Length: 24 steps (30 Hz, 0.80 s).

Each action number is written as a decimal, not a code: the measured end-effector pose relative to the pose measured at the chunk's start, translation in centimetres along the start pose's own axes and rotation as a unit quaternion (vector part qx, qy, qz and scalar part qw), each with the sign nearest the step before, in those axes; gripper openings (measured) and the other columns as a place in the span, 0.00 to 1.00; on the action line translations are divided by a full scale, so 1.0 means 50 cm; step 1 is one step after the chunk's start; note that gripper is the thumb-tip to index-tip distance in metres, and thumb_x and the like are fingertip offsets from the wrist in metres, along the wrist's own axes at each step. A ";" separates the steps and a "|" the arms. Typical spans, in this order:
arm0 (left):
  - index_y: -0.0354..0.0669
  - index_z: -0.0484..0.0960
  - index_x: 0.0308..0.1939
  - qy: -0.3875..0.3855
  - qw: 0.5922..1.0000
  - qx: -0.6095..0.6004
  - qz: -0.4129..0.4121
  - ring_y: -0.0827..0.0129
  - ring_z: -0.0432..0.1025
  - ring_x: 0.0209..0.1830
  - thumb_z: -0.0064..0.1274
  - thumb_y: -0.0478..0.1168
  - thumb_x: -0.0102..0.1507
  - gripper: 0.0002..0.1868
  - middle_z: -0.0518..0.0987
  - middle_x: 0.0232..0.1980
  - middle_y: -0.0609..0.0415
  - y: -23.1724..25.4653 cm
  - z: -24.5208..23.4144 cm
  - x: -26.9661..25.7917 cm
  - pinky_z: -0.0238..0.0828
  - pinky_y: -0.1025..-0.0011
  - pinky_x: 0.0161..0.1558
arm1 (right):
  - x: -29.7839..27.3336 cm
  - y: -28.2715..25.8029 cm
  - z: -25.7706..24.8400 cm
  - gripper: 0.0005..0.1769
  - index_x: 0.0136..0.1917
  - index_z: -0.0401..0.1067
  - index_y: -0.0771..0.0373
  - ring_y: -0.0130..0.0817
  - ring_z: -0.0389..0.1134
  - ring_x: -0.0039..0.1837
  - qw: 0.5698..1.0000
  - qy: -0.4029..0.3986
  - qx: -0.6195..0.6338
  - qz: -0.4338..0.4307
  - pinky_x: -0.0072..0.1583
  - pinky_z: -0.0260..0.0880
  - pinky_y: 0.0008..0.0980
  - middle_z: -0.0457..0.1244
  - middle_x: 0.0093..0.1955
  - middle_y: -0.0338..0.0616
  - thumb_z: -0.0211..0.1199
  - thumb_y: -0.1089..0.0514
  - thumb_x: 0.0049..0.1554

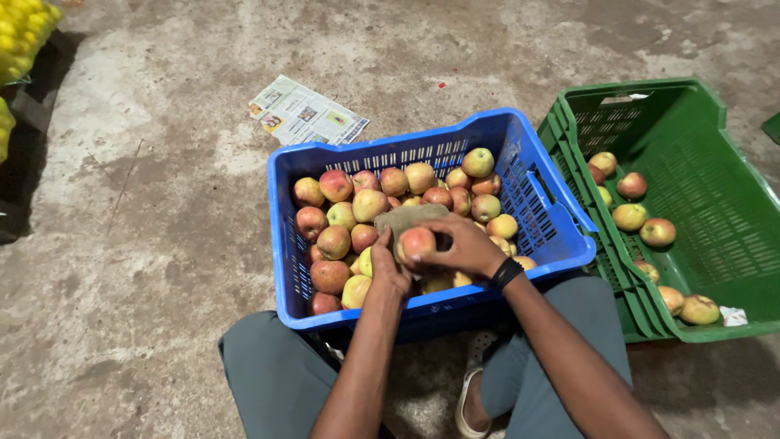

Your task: The person sits on the floor and wipes apples one by one using a cloth. They pick each apple from a blue crate, rub its surface with the cloth, and place it into a green crate. A dog walks by in the background.

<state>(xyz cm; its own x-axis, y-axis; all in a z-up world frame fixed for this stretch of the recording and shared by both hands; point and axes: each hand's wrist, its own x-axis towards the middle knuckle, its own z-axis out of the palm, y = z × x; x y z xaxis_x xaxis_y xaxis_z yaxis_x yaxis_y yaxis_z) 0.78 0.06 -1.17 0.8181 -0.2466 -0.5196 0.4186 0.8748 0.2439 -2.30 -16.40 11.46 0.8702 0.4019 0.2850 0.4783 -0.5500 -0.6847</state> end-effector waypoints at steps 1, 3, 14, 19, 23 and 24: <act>0.42 0.74 0.65 -0.003 1.000 -0.002 -0.002 0.54 0.74 0.62 0.38 0.54 0.70 0.27 0.78 0.63 0.47 0.002 0.000 -0.002 0.74 0.56 0.60 | -0.002 -0.004 0.006 0.29 0.63 0.75 0.63 0.46 0.70 0.67 0.999 0.043 0.006 -0.010 0.68 0.68 0.41 0.70 0.64 0.48 0.72 0.48 0.52; 0.42 0.73 0.65 -0.010 1.000 -0.004 -0.011 0.55 0.74 0.62 0.38 0.54 0.70 0.27 0.78 0.64 0.47 -0.005 0.002 -0.001 0.75 0.56 0.59 | -0.006 -0.010 0.019 0.32 0.64 0.74 0.62 0.48 0.69 0.68 0.991 0.101 -0.070 -0.051 0.68 0.67 0.43 0.69 0.64 0.48 0.75 0.46 0.51; 0.41 0.74 0.64 0.003 1.000 0.016 0.008 0.53 0.74 0.61 0.38 0.53 0.70 0.25 0.78 0.63 0.46 -0.009 0.016 -0.027 0.72 0.55 0.61 | -0.015 0.012 0.015 0.39 0.62 0.72 0.63 0.52 0.66 0.66 0.996 0.012 -0.049 -0.070 0.67 0.64 0.45 0.66 0.61 0.51 0.79 0.44 0.42; 0.43 0.73 0.65 -0.006 1.000 0.019 -0.001 0.54 0.74 0.61 0.38 0.52 0.71 0.25 0.78 0.63 0.47 -0.004 0.025 -0.025 0.72 0.52 0.61 | -0.023 0.022 0.012 0.31 0.65 0.75 0.61 0.48 0.67 0.69 0.999 0.032 0.023 -0.014 0.70 0.64 0.45 0.67 0.66 0.48 0.72 0.44 0.52; 0.42 0.72 0.66 -0.032 0.999 -0.001 0.012 0.54 0.74 0.62 0.38 0.51 0.72 0.24 0.78 0.64 0.48 -0.011 0.002 -0.006 0.71 0.53 0.62 | -0.015 0.004 0.038 0.31 0.65 0.74 0.61 0.47 0.68 0.69 0.990 0.123 -0.064 -0.025 0.71 0.66 0.43 0.68 0.65 0.48 0.73 0.44 0.53; 0.41 0.72 0.67 -0.048 0.999 -0.009 0.024 0.54 0.74 0.63 0.37 0.50 0.73 0.24 0.79 0.65 0.48 -0.010 0.000 0.000 0.71 0.55 0.62 | -0.011 -0.001 0.041 0.36 0.66 0.71 0.65 0.51 0.66 0.70 0.988 0.112 -0.069 -0.077 0.71 0.64 0.45 0.66 0.66 0.52 0.74 0.45 0.50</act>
<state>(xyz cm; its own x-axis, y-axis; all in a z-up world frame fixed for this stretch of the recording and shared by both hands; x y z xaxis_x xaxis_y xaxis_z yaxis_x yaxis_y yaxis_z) 0.58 -0.37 -1.27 0.8715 -0.2426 -0.4263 0.3718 0.8936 0.2515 -3.06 -15.10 9.94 0.7829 0.3241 0.5310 0.6050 -0.5954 -0.5286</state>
